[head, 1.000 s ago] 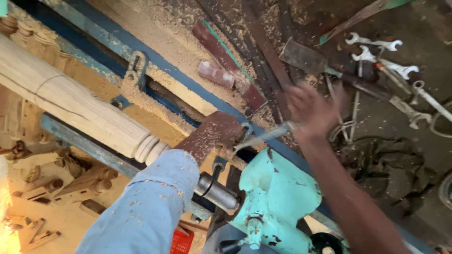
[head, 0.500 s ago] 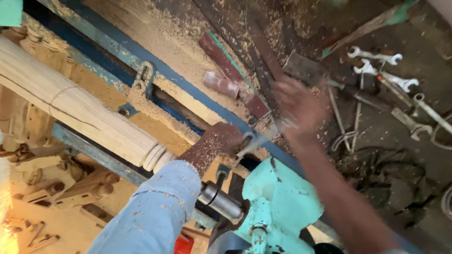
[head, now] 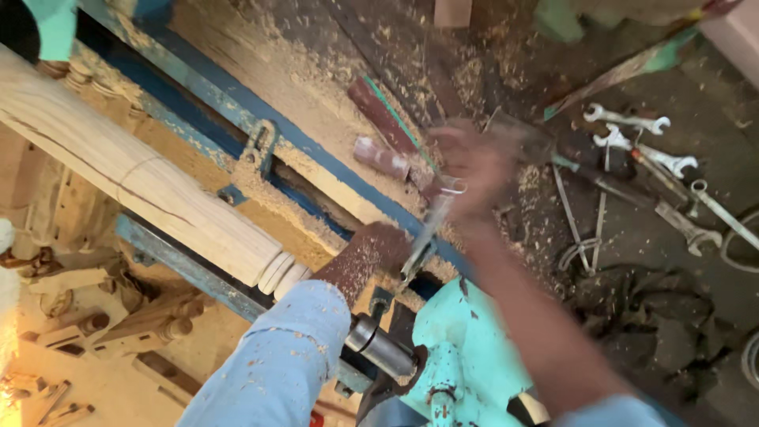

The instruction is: The person smooths a rotating wooden leg on a lathe by holding sandpaper against it with both hands. They then use a wrench to adjust and tighten components of the machine's hardware.

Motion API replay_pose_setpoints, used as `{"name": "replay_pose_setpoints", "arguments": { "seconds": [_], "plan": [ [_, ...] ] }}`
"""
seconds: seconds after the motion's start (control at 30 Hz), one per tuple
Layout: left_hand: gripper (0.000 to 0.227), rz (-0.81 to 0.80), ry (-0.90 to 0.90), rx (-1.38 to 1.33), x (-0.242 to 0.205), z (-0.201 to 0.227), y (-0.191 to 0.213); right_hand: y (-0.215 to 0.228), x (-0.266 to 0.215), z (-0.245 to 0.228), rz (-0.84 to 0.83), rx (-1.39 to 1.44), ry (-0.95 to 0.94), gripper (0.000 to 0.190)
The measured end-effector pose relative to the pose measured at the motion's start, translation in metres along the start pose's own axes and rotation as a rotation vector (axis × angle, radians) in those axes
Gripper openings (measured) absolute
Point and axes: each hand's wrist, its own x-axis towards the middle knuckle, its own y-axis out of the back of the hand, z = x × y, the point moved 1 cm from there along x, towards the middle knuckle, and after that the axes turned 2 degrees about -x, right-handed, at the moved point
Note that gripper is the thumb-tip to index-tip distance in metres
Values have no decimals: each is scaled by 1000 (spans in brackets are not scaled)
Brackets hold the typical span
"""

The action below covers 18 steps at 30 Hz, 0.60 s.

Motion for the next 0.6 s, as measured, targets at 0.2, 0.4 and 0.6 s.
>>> {"name": "replay_pose_setpoints", "arguments": {
  "seconds": [0.2, 0.4, 0.6],
  "plan": [
    [60, -76, 171, 19, -41, 12, 25, -12, 32, 47, -75, -572, -172, 66],
    [55, 332, 194, -191, -133, -47, 70, -2, -5, 4, -451, -859, -416, 36],
    [41, 1186, 214, 186, -247, -132, 51, -21, -15, 11, -469, -1288, -221, 42]
  ]
}}
